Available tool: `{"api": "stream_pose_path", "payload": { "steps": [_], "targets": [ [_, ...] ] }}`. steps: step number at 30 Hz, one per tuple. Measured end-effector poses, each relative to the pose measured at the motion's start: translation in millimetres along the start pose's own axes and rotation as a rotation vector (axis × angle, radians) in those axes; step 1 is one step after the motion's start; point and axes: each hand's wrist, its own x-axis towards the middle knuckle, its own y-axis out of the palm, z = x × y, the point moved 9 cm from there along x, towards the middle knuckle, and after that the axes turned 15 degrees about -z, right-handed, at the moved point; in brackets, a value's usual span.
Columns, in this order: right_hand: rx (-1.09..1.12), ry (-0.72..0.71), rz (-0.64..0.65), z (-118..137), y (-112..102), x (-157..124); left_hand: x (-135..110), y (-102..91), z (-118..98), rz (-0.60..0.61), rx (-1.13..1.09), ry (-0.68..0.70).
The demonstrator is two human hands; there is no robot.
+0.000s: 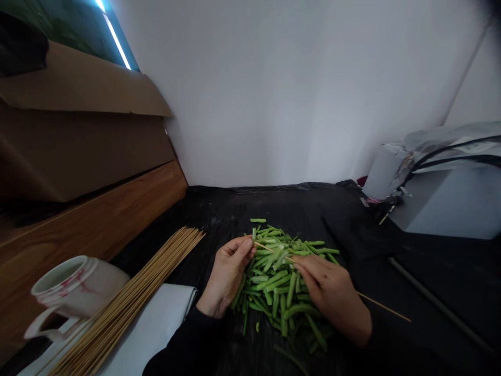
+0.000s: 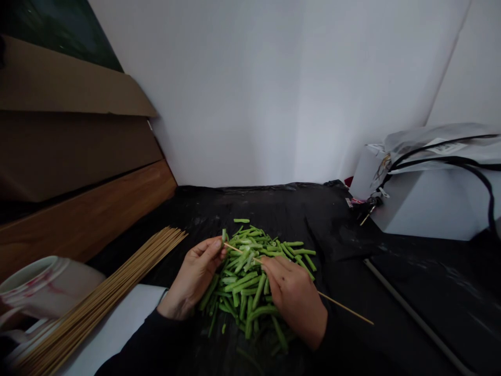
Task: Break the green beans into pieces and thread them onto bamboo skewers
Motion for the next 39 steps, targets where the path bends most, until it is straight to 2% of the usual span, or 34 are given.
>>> {"api": "stream_pose_path", "payload": {
  "steps": [14, 24, 28, 34, 39],
  "targets": [
    [0.112, 0.059, -0.054, 6.9, -5.2, 4.6, -4.0, 2.1, 2.2, 0.039, 0.032, -0.045],
    [0.159, 0.176, -0.032, -3.0, -1.0, 2.5, -7.2, 6.6, 3.3, 0.088, -0.031, -0.024],
    [0.150, 0.147, -0.045, 0.3, -2.8, 2.7, -7.6, 6.8, 2.8, 0.080, -0.037, 0.011],
    [0.064, 0.006, -0.054, 8.4, -5.1, 0.1, -9.6, 9.4, 5.2, 0.116, -0.031, 0.002],
    [0.145, 0.031, -0.055, 12.9, -7.5, 6.3, -14.7, 14.1, 9.3, 0.152, 0.006, -0.015]
  ]
}}
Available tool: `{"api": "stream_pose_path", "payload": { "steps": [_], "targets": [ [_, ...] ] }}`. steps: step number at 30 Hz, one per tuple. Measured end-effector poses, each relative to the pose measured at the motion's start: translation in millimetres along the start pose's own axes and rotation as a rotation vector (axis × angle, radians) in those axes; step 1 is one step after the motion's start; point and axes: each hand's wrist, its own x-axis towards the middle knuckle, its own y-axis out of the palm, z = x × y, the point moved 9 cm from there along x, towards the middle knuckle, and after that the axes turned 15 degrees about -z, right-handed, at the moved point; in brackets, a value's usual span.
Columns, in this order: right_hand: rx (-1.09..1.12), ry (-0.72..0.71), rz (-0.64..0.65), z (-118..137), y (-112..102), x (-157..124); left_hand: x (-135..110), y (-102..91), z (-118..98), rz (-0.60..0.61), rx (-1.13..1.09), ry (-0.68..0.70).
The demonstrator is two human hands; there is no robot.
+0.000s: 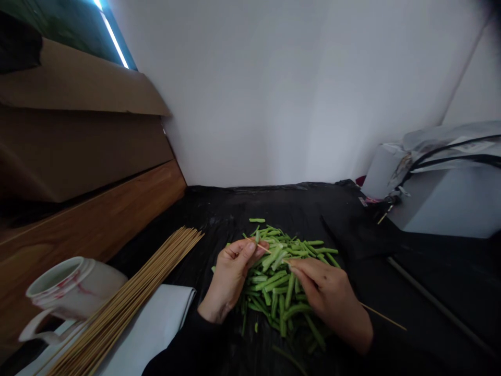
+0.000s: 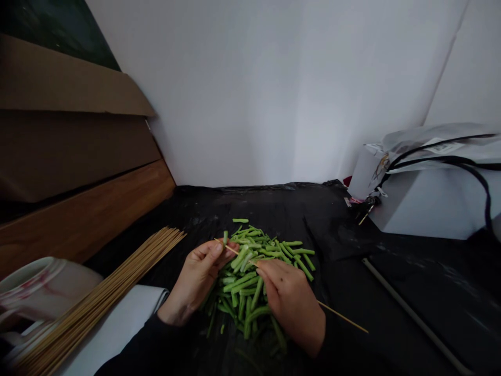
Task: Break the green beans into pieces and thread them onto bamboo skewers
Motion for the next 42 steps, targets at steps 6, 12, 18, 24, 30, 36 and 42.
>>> {"api": "stream_pose_path", "payload": {
  "steps": [6, 12, 18, 24, 30, 36, 42],
  "targets": [
    [0.010, 0.016, -0.020, 3.3, -1.3, 3.5, -4.6, 6.2, 5.1, 0.026, 0.059, 0.001],
    [0.002, 0.022, -0.004, 0.4, -0.4, 1.3, -4.0, 3.4, 0.7, 0.036, 0.168, 0.045],
    [0.026, 0.008, -0.011, 5.7, -0.4, 2.9, -5.1, 3.8, 7.2, 0.073, 0.186, -0.024],
    [0.005, 0.015, -0.011, 4.5, 1.5, 2.1, -8.9, 8.6, 6.2, 0.082, 0.174, 0.005],
    [-0.074, 0.057, 0.098, -7.4, 7.6, -3.1, -6.2, 5.3, -3.9, 0.042, 0.196, 0.062],
    [-0.072, 0.105, 0.163, -10.6, 10.1, -3.9, -0.6, -2.9, -3.6, -0.039, -0.031, -0.064],
    [-0.036, 0.078, 0.112, -3.7, 8.6, -1.5, -7.3, 3.9, 6.6, -0.010, -0.064, -0.138]
  ]
}}
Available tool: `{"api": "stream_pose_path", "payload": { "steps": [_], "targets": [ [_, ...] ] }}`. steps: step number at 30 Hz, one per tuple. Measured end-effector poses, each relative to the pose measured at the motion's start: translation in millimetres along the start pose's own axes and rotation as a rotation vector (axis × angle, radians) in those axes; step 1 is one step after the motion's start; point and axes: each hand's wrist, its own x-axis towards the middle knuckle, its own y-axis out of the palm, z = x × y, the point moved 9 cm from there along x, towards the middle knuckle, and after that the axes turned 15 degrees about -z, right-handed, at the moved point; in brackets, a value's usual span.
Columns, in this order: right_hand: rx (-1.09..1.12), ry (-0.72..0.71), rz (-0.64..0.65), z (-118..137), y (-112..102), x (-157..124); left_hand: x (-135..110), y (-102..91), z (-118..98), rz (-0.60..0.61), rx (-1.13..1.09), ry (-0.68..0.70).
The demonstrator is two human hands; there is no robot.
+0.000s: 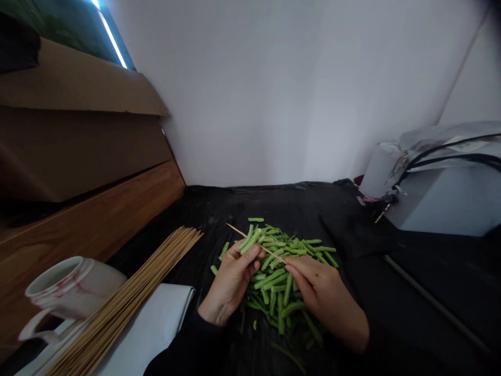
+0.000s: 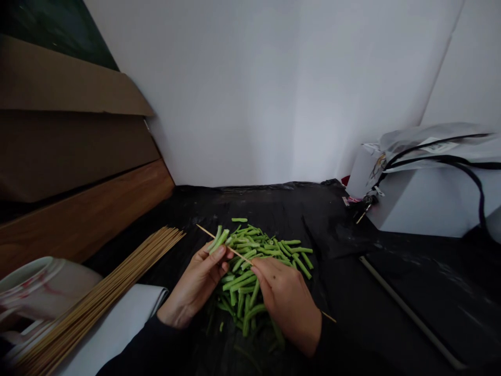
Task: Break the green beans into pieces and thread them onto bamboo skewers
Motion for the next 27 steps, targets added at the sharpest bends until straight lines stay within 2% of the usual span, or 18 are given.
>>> {"api": "stream_pose_path", "payload": {
  "steps": [4, 10, 18, 23, 27],
  "targets": [
    [0.002, -0.006, -0.016, 2.7, 0.1, -0.5, -1.7, 0.6, -0.6, -0.022, -0.031, -0.010],
    [0.004, -0.049, -0.031, 9.6, -1.7, -1.1, -4.7, 4.7, 5.2, 0.053, 0.034, -0.051],
    [0.036, -0.040, -0.059, 8.9, -8.4, 3.7, -5.3, 4.1, -7.6, 0.070, 0.008, 0.024],
    [0.035, -0.019, -0.045, 5.4, -6.0, 1.6, -1.9, 0.1, -5.7, 0.021, -0.016, -0.018],
    [0.018, -0.020, -0.045, 5.6, -3.3, 0.8, -3.6, 2.9, 5.5, 0.025, 0.006, -0.090]
  ]
}}
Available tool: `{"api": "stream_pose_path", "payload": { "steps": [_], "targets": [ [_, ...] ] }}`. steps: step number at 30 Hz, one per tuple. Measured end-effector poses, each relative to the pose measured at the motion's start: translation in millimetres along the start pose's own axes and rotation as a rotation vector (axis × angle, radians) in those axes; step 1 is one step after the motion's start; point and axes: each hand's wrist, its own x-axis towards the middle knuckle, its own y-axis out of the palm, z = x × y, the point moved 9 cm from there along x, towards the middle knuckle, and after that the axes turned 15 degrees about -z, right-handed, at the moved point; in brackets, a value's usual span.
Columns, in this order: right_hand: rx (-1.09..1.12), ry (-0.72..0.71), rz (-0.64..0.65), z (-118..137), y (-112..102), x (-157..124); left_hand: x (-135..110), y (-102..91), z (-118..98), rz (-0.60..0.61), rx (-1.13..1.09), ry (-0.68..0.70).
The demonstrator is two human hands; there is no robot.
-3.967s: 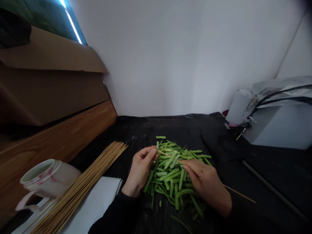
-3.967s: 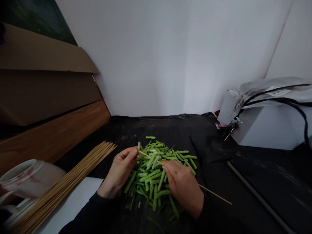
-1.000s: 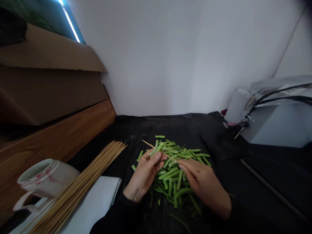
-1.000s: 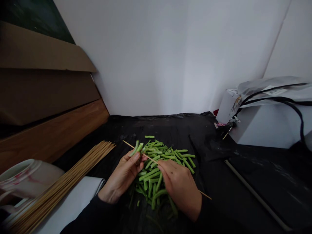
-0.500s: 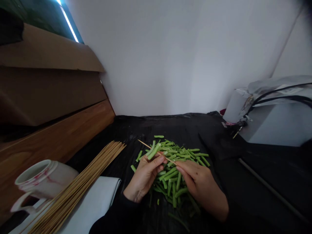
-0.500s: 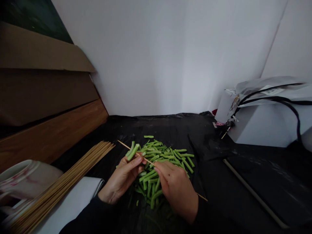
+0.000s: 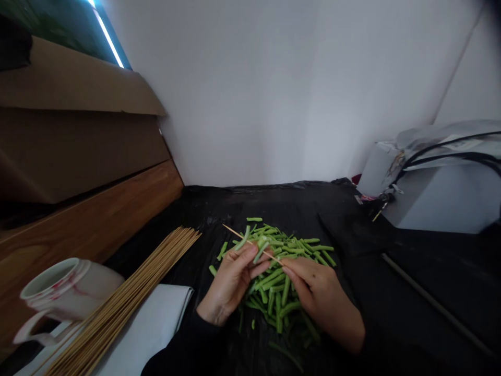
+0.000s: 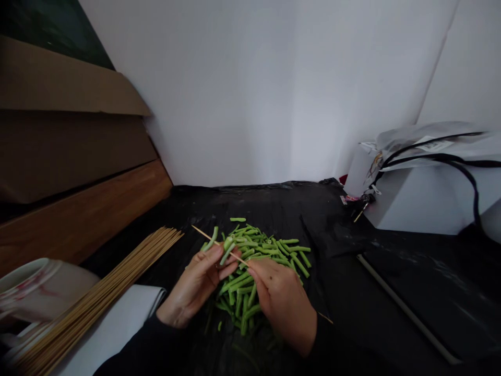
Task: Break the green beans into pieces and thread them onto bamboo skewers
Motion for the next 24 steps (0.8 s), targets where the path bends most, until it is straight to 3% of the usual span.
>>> {"api": "stream_pose_path", "payload": {
  "steps": [3, 8, 15, 24],
  "targets": [
    [0.007, -0.004, -0.005, 2.0, -0.6, 1.5, -1.7, 1.8, 2.6, 0.016, 0.035, 0.004],
    [0.019, 0.013, -0.006, 1.4, -3.9, 2.9, -2.6, 1.3, -11.1, 0.038, 0.025, 0.089],
    [-0.017, 0.014, 0.034, -4.3, 1.3, -1.8, 5.5, -10.2, -19.3, -0.086, -0.047, 0.122],
    [-0.015, 0.023, 0.040, -7.6, 4.6, -5.2, 6.7, -12.5, -15.5, -0.122, 0.007, 0.129]
  ]
}}
